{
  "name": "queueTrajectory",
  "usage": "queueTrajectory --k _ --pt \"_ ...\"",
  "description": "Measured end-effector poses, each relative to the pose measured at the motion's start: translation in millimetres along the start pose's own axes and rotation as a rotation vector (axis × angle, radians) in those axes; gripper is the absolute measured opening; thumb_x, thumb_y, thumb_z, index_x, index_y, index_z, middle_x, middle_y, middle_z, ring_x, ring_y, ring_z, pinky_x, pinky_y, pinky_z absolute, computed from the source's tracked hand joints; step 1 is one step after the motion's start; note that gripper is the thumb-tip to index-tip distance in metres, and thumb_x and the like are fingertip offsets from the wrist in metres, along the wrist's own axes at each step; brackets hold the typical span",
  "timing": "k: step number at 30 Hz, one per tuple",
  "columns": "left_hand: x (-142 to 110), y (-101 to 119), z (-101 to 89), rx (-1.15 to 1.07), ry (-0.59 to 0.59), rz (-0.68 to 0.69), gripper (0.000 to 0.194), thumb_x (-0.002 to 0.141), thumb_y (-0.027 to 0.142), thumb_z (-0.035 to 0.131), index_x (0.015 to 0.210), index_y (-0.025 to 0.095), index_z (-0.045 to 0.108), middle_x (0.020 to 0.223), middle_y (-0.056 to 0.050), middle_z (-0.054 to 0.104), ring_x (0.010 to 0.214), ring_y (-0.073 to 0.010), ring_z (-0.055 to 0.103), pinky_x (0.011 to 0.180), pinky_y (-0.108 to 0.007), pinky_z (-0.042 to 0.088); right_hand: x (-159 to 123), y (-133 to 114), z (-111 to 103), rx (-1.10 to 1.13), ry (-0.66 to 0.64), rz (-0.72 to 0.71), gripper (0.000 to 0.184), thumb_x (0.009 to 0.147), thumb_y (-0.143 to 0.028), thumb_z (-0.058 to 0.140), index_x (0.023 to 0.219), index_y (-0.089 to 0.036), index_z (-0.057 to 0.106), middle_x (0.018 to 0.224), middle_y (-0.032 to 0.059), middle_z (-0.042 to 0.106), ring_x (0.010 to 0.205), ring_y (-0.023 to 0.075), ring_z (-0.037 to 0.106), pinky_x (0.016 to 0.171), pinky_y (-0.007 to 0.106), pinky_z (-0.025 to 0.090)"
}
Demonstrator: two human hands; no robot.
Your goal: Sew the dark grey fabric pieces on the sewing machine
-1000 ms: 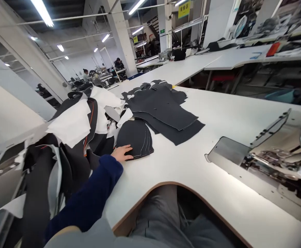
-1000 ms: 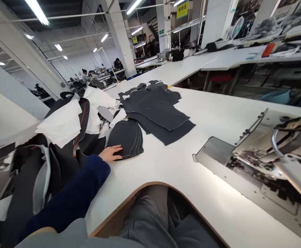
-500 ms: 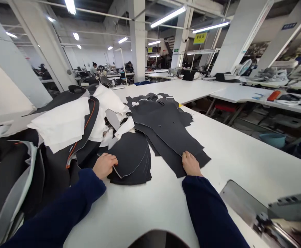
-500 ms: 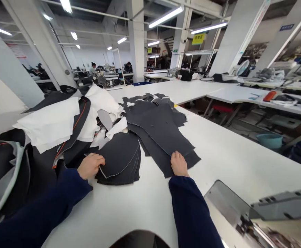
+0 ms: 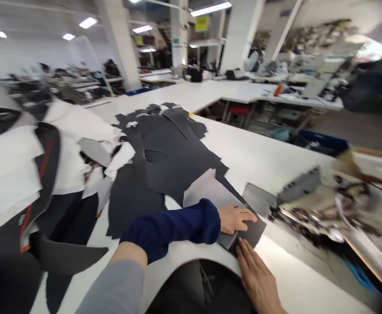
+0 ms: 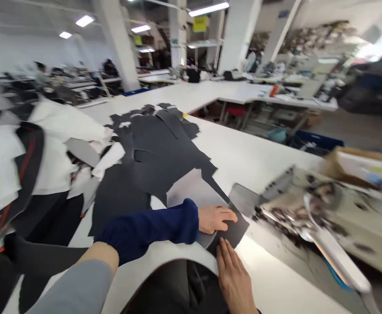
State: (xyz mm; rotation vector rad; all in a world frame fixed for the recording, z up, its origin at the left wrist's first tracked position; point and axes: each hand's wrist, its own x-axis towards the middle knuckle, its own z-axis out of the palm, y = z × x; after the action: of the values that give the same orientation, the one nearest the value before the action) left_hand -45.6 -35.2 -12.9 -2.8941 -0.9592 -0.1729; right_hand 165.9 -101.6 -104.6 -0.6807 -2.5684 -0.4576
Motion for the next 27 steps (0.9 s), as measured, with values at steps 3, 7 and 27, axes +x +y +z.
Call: queueTrajectory --k 3,7,27 --pt "32.8 40.3 39.9 -0.141 0.018 -0.163 0.049 0.088 0.035 0.049 0.136 0.028 0.042 0.154 -0.005 0.016 0.14 -0.0297 0.015 0.103 -0.053 0.031 -44.9 -10.6 -42.0 0.063 -0.038 0.292 0.048 0.078 0.001 0.035 0.118 -0.017 0.055 0.144 0.0157 0.035 0.133 0.0338 0.031 0.093 0.05 0.048" --pt "55.6 58.0 54.6 -0.188 -0.059 -0.248 0.068 0.087 0.058 0.042 0.144 0.023 0.029 0.153 -0.009 0.02 0.14 -0.0307 0.014 0.108 -0.06 0.017 -53.5 -17.9 -66.8 0.189 -0.084 0.487 0.033 0.082 0.001 0.039 0.1 -0.015 0.061 0.153 0.013 0.013 0.138 0.0377 0.015 0.097 0.055 0.044" --pt "114.3 43.7 49.1 -0.158 -0.124 -0.247 0.026 0.09 0.038 0.05 0.094 0.014 0.06 0.102 -0.008 0.059 0.099 -0.0213 0.051 0.091 -0.038 0.032 -50.2 -26.9 -64.0 0.193 -0.031 0.377 0.027 0.088 -0.003 0.039 0.088 -0.012 0.065 0.117 0.014 0.056 0.121 0.0265 0.046 0.096 0.039 0.049"
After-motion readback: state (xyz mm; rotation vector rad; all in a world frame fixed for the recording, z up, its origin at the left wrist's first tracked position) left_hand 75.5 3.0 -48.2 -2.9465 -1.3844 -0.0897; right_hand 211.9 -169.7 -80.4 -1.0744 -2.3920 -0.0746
